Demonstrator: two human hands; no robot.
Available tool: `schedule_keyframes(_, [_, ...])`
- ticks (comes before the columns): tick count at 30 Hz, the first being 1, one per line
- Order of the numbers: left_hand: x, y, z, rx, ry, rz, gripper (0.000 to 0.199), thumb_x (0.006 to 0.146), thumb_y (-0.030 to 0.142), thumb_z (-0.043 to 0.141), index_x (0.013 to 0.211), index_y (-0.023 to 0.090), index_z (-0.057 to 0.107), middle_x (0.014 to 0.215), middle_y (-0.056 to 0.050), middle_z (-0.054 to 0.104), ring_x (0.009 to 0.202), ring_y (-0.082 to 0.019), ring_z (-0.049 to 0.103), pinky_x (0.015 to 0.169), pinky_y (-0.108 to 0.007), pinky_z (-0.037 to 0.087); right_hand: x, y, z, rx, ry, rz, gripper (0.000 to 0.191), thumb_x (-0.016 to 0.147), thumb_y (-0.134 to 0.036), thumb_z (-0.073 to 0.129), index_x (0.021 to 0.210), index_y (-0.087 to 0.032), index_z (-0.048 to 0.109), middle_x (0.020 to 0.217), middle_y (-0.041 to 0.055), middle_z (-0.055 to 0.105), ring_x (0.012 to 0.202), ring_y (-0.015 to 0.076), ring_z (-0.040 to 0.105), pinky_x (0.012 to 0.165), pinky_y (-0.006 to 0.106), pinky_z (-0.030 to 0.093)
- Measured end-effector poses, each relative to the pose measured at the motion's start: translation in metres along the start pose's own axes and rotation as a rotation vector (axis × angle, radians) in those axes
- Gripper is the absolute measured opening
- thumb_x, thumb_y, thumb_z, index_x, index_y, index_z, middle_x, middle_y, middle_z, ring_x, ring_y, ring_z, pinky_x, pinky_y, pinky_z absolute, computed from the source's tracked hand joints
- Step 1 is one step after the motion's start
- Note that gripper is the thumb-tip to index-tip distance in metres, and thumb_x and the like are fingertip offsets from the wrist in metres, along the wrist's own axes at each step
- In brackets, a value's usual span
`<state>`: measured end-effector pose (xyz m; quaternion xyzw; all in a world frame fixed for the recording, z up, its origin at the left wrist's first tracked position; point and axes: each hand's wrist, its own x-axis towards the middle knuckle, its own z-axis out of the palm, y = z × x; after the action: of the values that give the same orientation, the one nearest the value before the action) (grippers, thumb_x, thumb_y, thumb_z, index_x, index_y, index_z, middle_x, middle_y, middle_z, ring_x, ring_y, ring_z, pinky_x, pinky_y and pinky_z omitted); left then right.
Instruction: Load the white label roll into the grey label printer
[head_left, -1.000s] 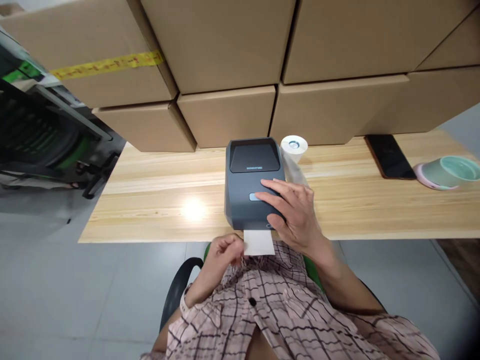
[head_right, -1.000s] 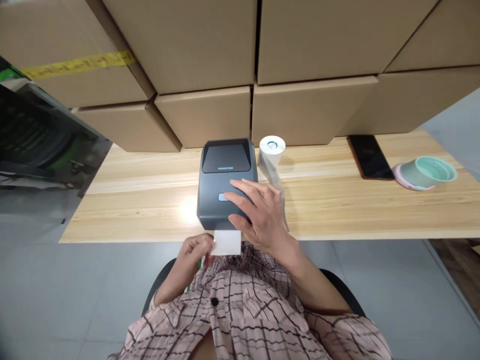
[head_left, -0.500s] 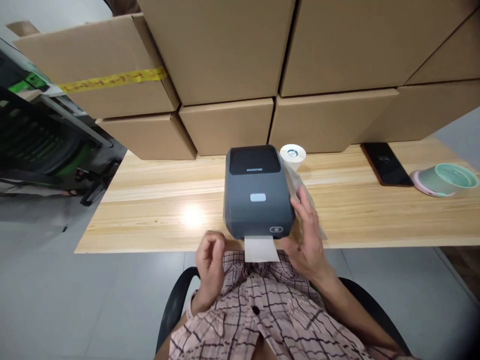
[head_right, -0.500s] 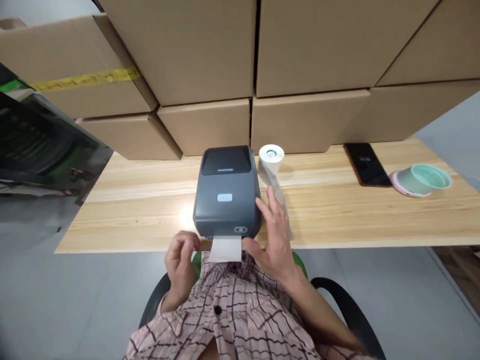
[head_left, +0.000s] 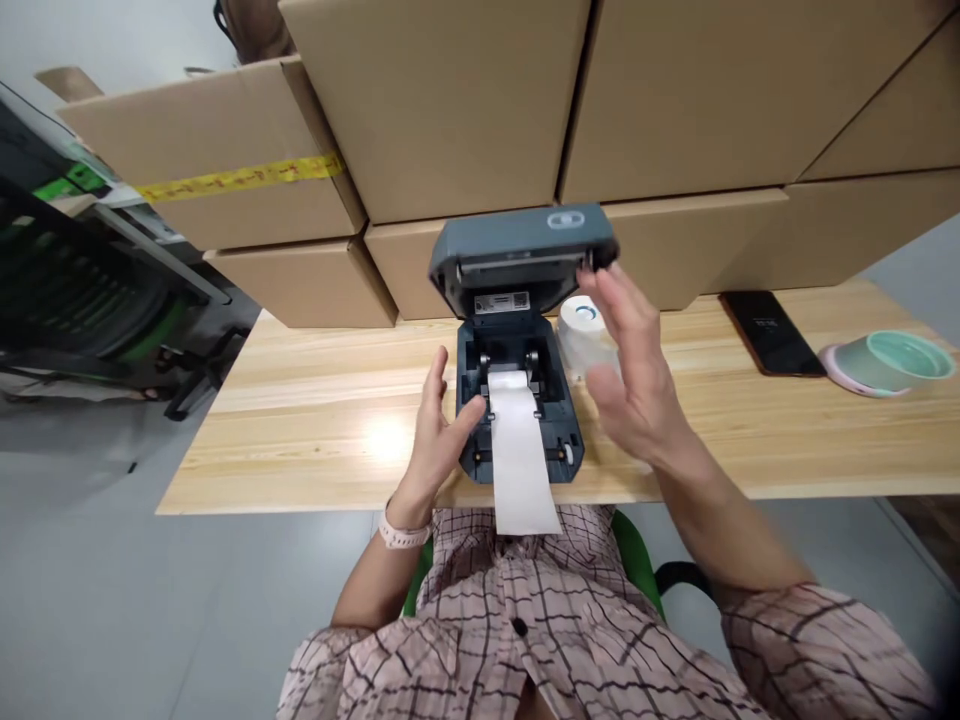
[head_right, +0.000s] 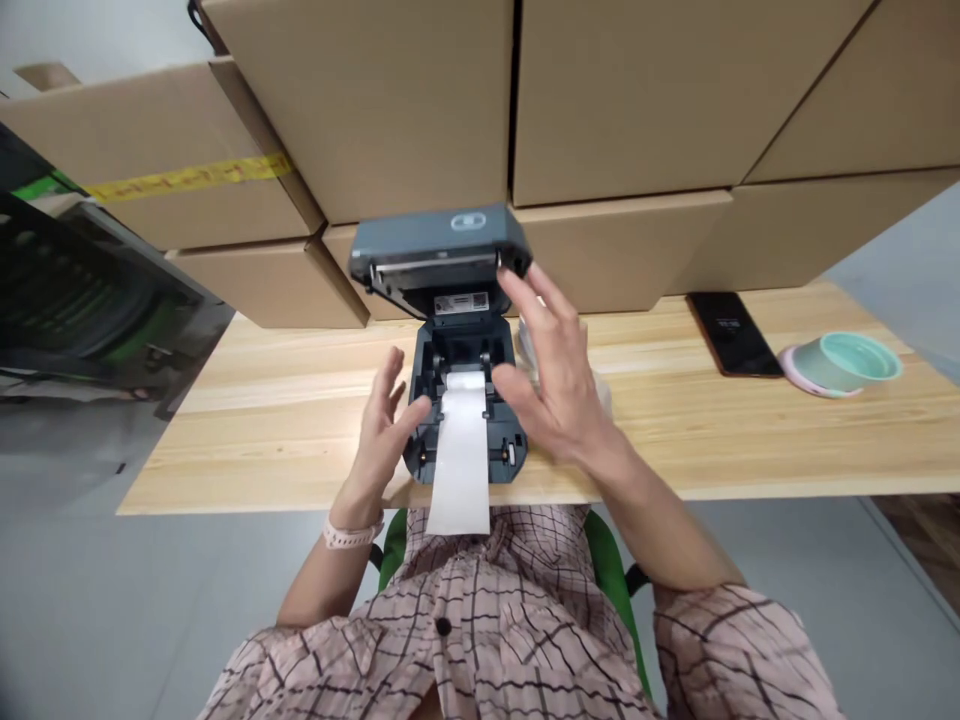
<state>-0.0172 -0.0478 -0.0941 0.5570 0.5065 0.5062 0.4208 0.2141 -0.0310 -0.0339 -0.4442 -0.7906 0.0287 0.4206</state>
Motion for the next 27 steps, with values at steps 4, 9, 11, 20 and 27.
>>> schedule_keyframes(4, [0.012, -0.013, 0.005, -0.085, -0.077, -0.117, 0.082, 0.088, 0.038, 0.074, 0.160, 0.027, 0.035, 0.169, -0.012, 0.038, 0.154, -0.032, 0.039, 0.126, -0.048, 0.035, 0.037, 0.013, 0.003, -0.139, -0.003, -0.021, 0.062, 0.108, -0.048, 0.038, 0.165, -0.029, 0.024, 0.166, 0.0095, 0.040, 0.154, 0.0375, 0.032, 0.119, 0.062, 0.031])
schedule_keyframes(9, [0.036, -0.017, 0.005, -0.063, -0.072, -0.097, 0.086, 0.081, 0.033, 0.077, 0.157, 0.022, 0.038, 0.163, -0.017, 0.045, 0.144, -0.034, 0.050, 0.117, -0.050, 0.045, 0.054, 0.006, 0.028, -0.199, -0.398, -0.177, 0.038, 0.101, -0.016, 0.040, 0.131, -0.018, 0.064, 0.114, 0.0131, 0.076, 0.113, 0.0312, 0.065, 0.099, 0.047, 0.045])
schedule_keyframes(11, [0.044, -0.021, 0.004, -0.062, -0.087, -0.077, 0.089, 0.077, 0.030, 0.077, 0.157, 0.020, 0.037, 0.162, -0.019, 0.046, 0.140, -0.034, 0.054, 0.115, -0.051, 0.046, 0.059, 0.005, 0.039, -0.261, -0.678, -0.183, 0.041, 0.096, -0.012, 0.043, 0.132, -0.015, 0.061, 0.098, 0.0128, 0.077, 0.098, 0.0298, 0.069, 0.087, 0.041, 0.047])
schedule_keyframes(20, [0.047, -0.028, -0.008, -0.146, -0.223, 0.006, 0.093, 0.083, 0.022, 0.066, 0.165, 0.028, 0.023, 0.163, -0.015, 0.046, 0.143, -0.028, 0.055, 0.120, -0.049, 0.042, 0.081, 0.025, 0.056, -0.305, -1.098, -0.155, 0.066, 0.098, -0.021, 0.044, 0.162, -0.011, 0.031, 0.112, 0.0212, 0.079, 0.091, 0.0310, 0.077, 0.075, 0.040, 0.050])
schedule_keyframes(27, [0.045, -0.029, -0.008, -0.158, -0.188, 0.031, 0.084, 0.083, 0.024, 0.067, 0.161, 0.029, 0.035, 0.166, -0.012, 0.043, 0.149, -0.028, 0.048, 0.125, -0.050, 0.037, 0.078, 0.036, 0.056, -0.076, -1.190, -0.203, 0.073, 0.092, -0.026, 0.062, 0.160, -0.017, 0.037, 0.122, 0.0113, 0.079, 0.118, 0.0299, 0.071, 0.093, 0.042, 0.052])
